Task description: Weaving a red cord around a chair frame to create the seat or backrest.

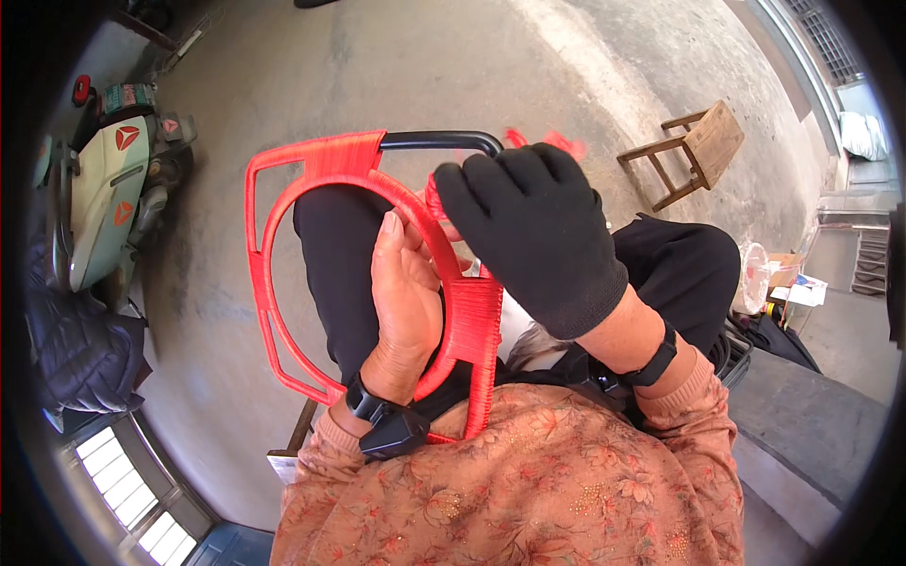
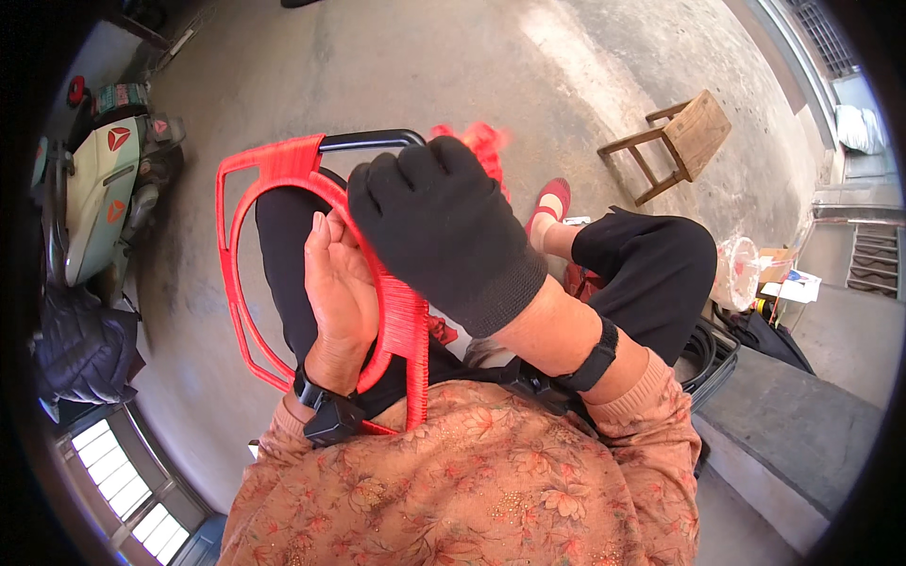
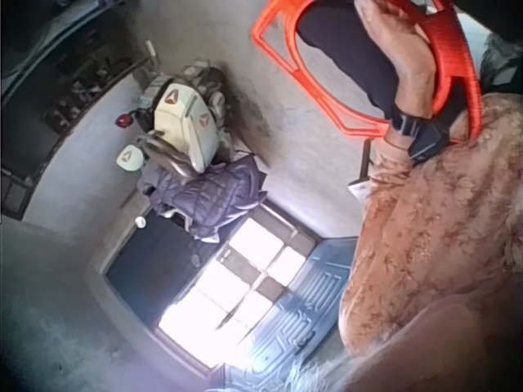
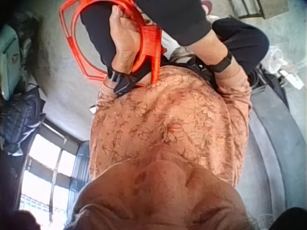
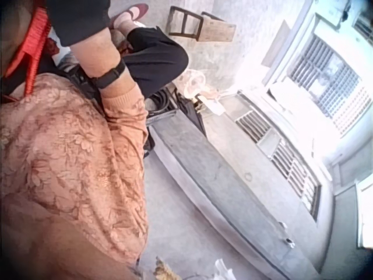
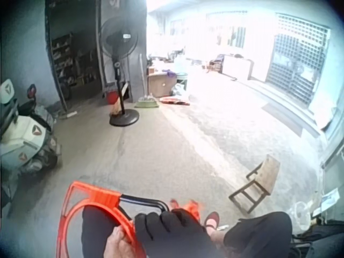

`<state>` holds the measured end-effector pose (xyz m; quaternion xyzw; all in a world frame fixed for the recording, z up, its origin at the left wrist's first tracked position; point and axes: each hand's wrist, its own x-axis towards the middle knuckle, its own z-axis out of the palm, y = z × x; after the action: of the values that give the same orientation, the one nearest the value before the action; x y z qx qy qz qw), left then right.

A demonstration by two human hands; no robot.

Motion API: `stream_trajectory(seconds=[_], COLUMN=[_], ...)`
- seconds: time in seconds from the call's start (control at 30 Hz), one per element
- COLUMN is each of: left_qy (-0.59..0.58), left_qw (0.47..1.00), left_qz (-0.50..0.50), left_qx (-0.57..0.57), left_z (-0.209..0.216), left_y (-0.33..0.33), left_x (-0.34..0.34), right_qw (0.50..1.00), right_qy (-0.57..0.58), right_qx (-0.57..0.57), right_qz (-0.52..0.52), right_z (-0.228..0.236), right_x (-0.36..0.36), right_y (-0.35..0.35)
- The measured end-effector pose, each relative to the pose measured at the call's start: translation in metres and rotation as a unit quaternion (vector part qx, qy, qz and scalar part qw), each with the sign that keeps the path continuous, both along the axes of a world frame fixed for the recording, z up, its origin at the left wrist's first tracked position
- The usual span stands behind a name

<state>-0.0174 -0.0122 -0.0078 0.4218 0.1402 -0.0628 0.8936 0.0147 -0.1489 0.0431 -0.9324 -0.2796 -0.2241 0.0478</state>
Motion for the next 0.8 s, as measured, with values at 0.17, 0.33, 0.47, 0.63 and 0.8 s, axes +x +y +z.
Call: stream_trajectory(seconds=[0.17,0.33,0.47,0.63,0.8], left_qy=[-0.016,0.003,-0.01,-0.009,0.051], left_qw=[0.999,1.0,1.0,1.0,0.995], left_qz=[-0.015,-0.009,-0.01,0.002,-0.079], left_qx=[-0.047,-0.017,-0.005,0.015,-0.019], left_z=[-0.004,-0.006,-0.006,-0.006,-0.006], left_y=[0.005,0.005,0.001,0.002,0.003], left_x=[0.001,0.001,0.003,0.002,0.002], right_qw=[0.993,0.991,0.997,0.989,0.846], right_qy=[0.013,0.092,0.034,0.028,0.377], right_qx=[-0.094,-0.05,-0.021,0.139,0.355], right_qz=[0.065,0.089,0.063,0.048,-0.132], right_z=[0.0,0.004,0.004,0.018,-0.016], right_x=[-0.001,0.002,0.01,-0.022,-0.027], right_y=[0.002,0.0,0.007,-0.023,-0.035])
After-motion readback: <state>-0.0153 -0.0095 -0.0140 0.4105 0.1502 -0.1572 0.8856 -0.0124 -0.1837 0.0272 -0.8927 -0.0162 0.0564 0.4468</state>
